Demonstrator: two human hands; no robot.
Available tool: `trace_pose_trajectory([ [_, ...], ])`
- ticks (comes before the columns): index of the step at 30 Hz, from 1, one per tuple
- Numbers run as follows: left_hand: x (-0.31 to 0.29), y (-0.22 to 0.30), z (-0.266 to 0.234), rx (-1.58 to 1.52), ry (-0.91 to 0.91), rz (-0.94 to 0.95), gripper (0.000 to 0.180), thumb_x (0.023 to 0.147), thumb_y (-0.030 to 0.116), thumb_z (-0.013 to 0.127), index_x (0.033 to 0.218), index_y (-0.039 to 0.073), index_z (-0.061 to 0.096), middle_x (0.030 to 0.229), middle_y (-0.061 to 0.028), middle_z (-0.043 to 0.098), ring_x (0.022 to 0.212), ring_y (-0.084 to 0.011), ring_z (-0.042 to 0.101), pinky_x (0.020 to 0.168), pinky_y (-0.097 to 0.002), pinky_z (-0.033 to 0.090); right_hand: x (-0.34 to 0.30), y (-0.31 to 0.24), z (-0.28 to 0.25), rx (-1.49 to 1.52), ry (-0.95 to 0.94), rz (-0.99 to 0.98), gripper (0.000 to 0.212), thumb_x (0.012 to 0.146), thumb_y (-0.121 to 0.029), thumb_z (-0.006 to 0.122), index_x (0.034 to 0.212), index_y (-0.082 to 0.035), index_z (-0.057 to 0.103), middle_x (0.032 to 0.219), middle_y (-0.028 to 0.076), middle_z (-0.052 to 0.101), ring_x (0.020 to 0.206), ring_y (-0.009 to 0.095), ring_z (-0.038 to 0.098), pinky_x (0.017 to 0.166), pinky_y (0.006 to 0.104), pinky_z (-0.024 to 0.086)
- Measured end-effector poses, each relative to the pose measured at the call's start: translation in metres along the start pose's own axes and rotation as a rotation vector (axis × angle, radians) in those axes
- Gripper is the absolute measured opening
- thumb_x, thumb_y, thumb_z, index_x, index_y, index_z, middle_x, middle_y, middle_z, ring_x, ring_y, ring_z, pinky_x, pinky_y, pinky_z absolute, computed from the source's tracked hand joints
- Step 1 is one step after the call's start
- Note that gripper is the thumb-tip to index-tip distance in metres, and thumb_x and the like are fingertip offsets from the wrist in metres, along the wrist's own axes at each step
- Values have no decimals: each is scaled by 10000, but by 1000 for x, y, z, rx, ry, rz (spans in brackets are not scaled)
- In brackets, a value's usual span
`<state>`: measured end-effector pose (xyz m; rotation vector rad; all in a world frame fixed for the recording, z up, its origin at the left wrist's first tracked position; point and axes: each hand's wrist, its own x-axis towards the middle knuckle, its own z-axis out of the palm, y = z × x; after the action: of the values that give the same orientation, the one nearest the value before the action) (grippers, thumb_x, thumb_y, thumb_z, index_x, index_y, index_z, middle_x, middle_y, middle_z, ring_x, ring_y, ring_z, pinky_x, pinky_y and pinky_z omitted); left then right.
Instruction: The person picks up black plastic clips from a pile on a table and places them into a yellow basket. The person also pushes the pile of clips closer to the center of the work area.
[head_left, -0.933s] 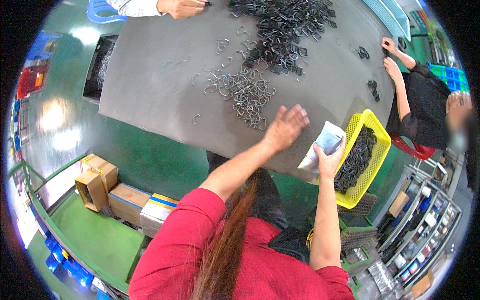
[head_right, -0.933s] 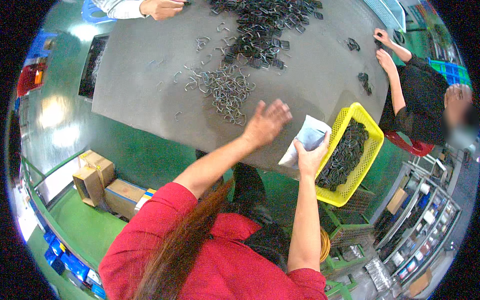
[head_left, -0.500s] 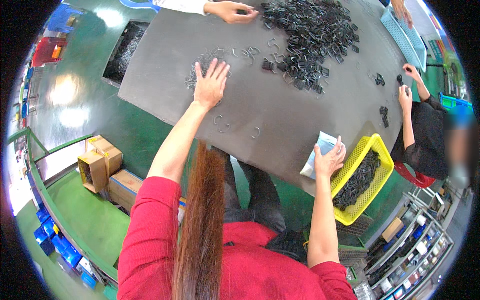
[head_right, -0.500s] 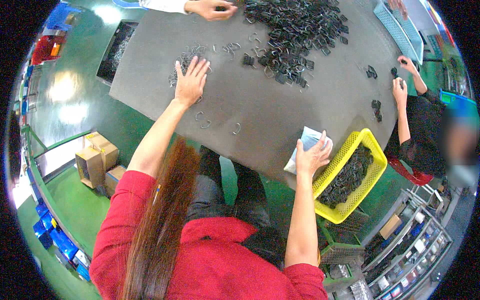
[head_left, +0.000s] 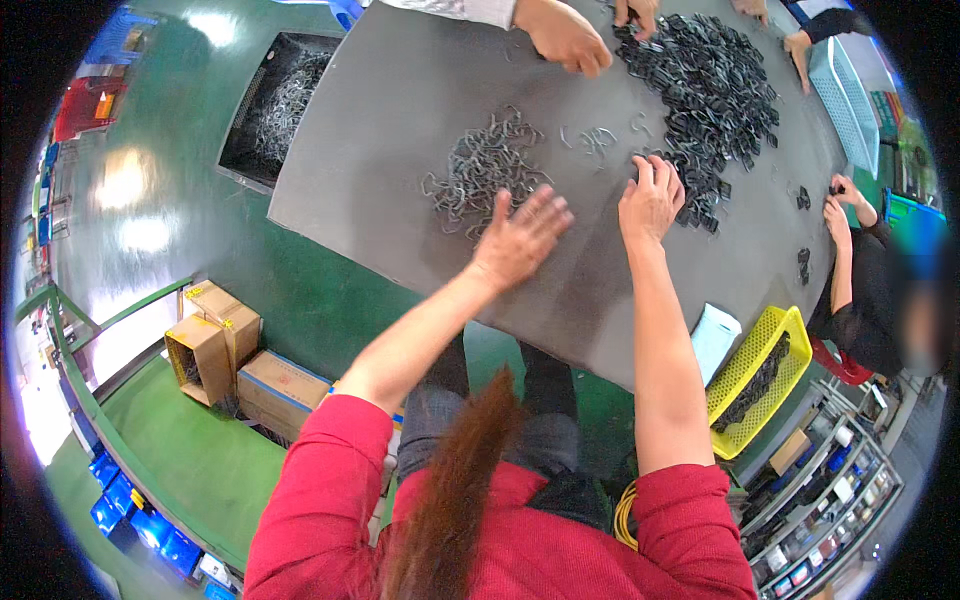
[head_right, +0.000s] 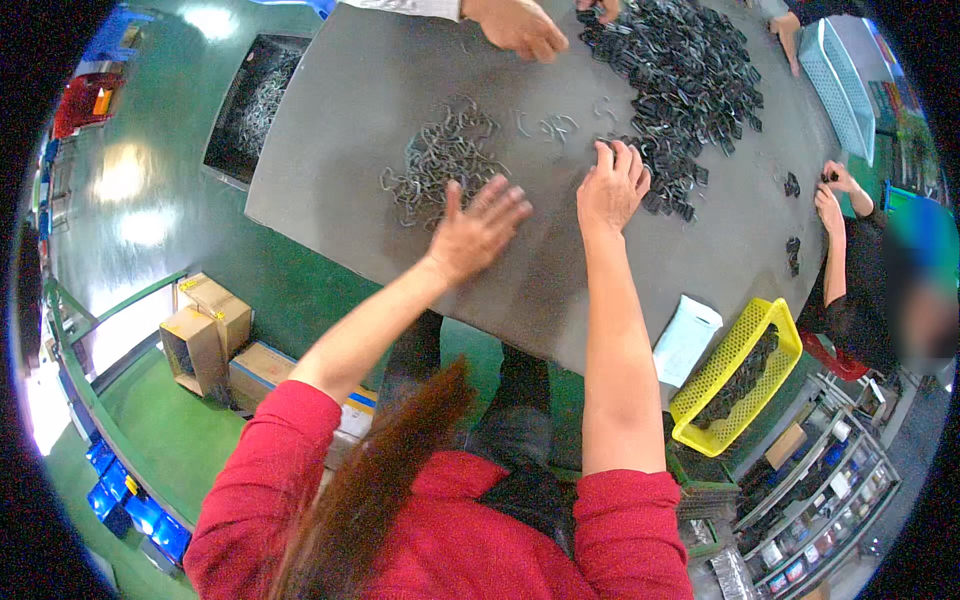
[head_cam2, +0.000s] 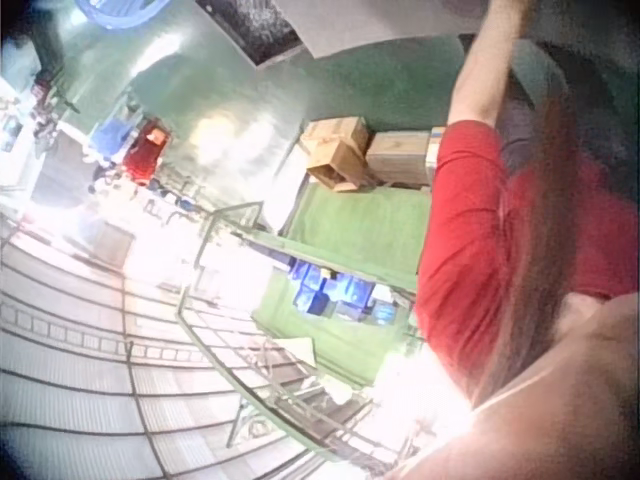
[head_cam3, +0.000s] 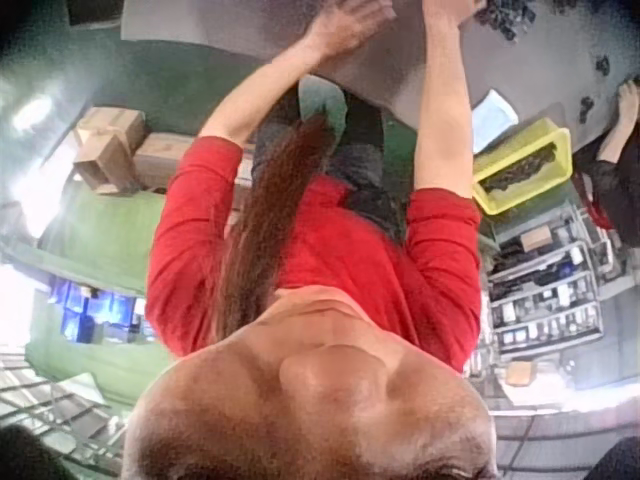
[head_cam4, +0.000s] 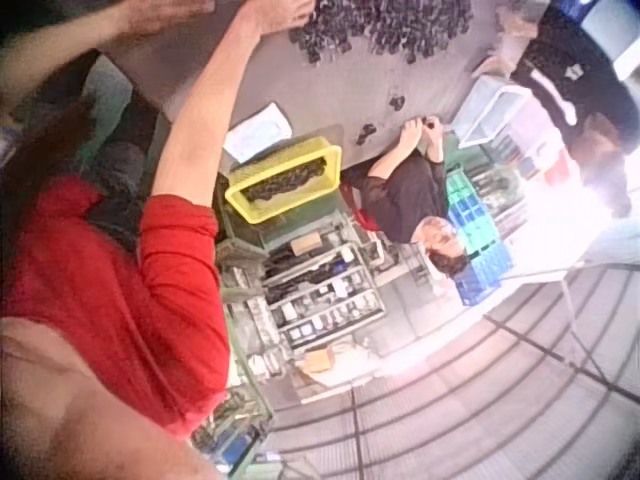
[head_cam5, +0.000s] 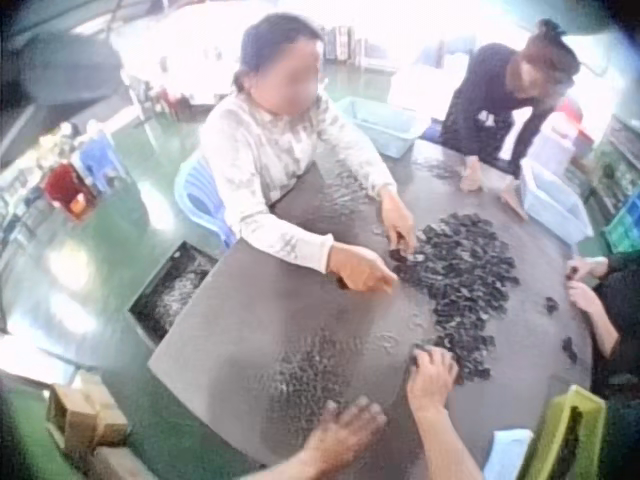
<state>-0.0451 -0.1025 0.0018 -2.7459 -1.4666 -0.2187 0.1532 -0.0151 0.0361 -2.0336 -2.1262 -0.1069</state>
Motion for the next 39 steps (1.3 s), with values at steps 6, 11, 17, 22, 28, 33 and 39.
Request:
trace_pose_trajectory([
  [6, -19, -96, -18, -49, 57, -3, 517, 843, 311, 538, 1336, 230, 407, 1419, 3, 349, 1378, -198, 189, 1036, -654, -11, 14, -86, 49, 286, 93, -62, 485, 863, -227, 532, 1312, -87, 413, 1386, 106, 380, 1331, 294, 274, 1088, 478, 192],
  [11, -110, -71, -15, -253, -50, 386, 485, 747, 286, 594, 1211, 187, 498, 1284, -38, 456, 1303, -227, 318, 1088, -581, 80, 25, -178, 63, 364, 40, -185, 446, 897, -218, 472, 1322, -99, 406, 1395, 84, 376, 1331, 279, 286, 1086, 468, 215],
  [17, -95, -95, -16, -248, -83, 398, 502, 797, 321, 522, 1282, 208, 460, 1385, -11, 387, 1346, -220, 244, 1104, -541, 56, 39, -273, 54, 693, -40, -263, 367, 899, -113, 471, 1265, -127, 458, 1348, 59, 434, 1291, 269, 358, 1066, 464, 272],
  [22, -54, -155, -23, -11, -187, 205, 435, 888, 335, 444, 1311, 234, 452, 1426, 33, 336, 1372, -202, 181, 1077, -592, -20, 69, -267, 7, 751, 120, -168, 310, 849, -44, 520, 1157, -68, 538, 1234, 124, 507, 1184, 312, 454, 989, 382, 376],
  [28, -36, -241, -25, -133, 124, -255, 452, 843, 290, 538, 1291, 274, 476, 1356, 30, 420, 1324, -222, 287, 1047, -611, 154, 32, -199, -37, 648, -27, -35, 273, 877, -35, 494, 1141, -58, 557, 1227, 134, 511, 1142, 286, 490, 918, 360, 426],
  [33, -57, -323, -30, -1, 145, -371, 434, 855, 246, 521, 1287, 254, 477, 1354, 19, 423, 1299, -202, 328, 1033, -560, 228, -26, -167, -69, 585, -182, 85, 253, 889, -42, 478, 1127, -54, 564, 1209, 123, 520, 1104, 263, 515, 844, 333, 462],
  [39, -78, -403, -41, 61, 5, -592, 392, 882, 234, 475, 1268, 165, 476, 1358, -42, 409, 1317, -259, 300, 1004, -639, 229, -45, -159, -98, 600, -220, 212, 254, 884, -34, 482, 1124, -51, 563, 1195, 118, 527, 1072, 261, 531, 850, 333, 454],
])
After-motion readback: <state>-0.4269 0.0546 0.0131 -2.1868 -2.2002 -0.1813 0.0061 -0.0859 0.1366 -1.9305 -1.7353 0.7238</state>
